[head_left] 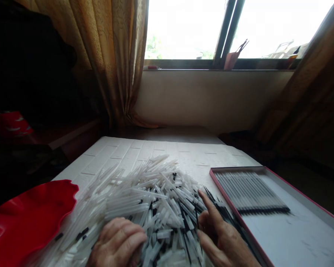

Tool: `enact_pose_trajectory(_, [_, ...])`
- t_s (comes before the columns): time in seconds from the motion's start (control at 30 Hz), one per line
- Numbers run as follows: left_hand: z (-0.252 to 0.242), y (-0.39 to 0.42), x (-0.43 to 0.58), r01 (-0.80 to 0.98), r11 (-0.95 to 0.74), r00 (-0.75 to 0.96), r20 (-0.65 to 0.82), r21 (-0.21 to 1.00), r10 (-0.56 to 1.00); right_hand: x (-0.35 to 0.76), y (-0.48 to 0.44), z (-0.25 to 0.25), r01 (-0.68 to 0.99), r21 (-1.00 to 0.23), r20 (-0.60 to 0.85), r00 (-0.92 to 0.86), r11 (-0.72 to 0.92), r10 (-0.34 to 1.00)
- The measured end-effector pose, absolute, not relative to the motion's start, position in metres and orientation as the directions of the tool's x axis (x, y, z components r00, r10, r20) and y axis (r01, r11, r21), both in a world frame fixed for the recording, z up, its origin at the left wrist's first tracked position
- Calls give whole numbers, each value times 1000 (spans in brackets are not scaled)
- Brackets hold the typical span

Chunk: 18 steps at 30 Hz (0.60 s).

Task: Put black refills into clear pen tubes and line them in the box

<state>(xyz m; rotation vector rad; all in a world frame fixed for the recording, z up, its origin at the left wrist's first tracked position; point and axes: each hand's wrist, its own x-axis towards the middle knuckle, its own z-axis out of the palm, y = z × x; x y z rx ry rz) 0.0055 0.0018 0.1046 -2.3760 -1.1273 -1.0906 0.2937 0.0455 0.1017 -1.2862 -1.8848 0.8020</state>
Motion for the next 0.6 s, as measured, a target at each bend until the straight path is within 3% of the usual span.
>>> enact_pose_trajectory(0.17, [121,13,-31,912,-409,267,743,10,613,292,47,101,501,-793,186,-345,348,920])
enact_pose_trajectory(0.47, [114,7,-29,861,-471,279,594,194,754,292,48,99,520,-733,268,-373,439,888])
enact_pose_trajectory(0.6, [110,4,-23,826,-541,390,534,157,750,294,48,96,524,-713,284,-392,466,875])
